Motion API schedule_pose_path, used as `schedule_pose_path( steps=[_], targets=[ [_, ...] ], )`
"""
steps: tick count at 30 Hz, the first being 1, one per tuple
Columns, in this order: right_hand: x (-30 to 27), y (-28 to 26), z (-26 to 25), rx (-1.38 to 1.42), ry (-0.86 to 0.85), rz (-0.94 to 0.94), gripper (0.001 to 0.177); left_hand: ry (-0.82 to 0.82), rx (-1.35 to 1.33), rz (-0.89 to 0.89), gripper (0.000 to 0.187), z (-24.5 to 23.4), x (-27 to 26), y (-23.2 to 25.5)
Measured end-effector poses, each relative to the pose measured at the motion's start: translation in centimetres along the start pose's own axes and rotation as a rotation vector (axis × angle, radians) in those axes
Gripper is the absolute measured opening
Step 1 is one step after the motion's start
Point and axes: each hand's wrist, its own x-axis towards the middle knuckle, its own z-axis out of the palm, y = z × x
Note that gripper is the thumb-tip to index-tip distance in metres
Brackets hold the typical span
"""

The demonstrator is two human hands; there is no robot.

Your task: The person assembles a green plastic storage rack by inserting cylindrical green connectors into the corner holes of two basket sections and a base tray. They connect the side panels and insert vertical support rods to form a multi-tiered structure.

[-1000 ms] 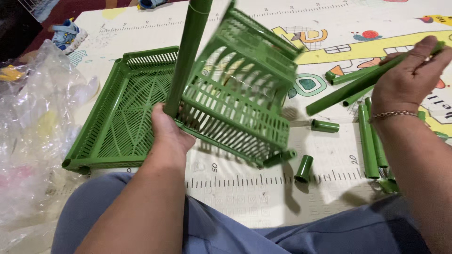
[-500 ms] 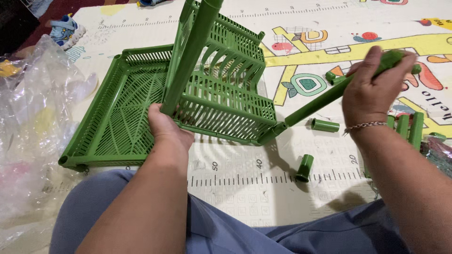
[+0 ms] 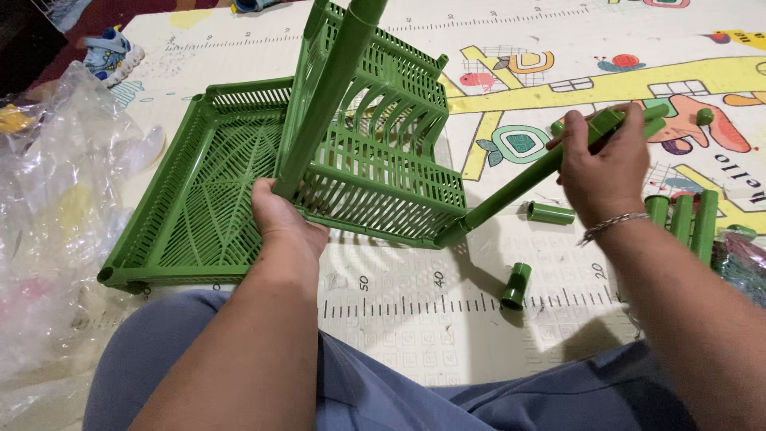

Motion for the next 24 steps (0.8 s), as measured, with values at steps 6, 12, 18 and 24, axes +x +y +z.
schedule_pose_path(
  steps=[6,12,18,24],
  targets=[
    [0.3,-2.9,-1.4,0.488,-0.134,0.414,0.021,0.063,0.052,0.004,0.036,0.5,-1.1,0.0],
    [-0.3,-2.1,2.8,0.84,-0.129,0.625,0.043,0.106,0.048,-0.003,0.033,0.4,-0.7,-0.1],
    [0.2,-1.2,3.5,0.868,-0.182,0.591,0.042,0.057,0.02,-0.01,0.035,0.0,0.1,-0.3],
    [-0.4,-0.8,4.7,0.855,0.166,0.7,0.035,0.044,0.039,-0.024,0.035,0.1,0.5,-0.7]
  ],
)
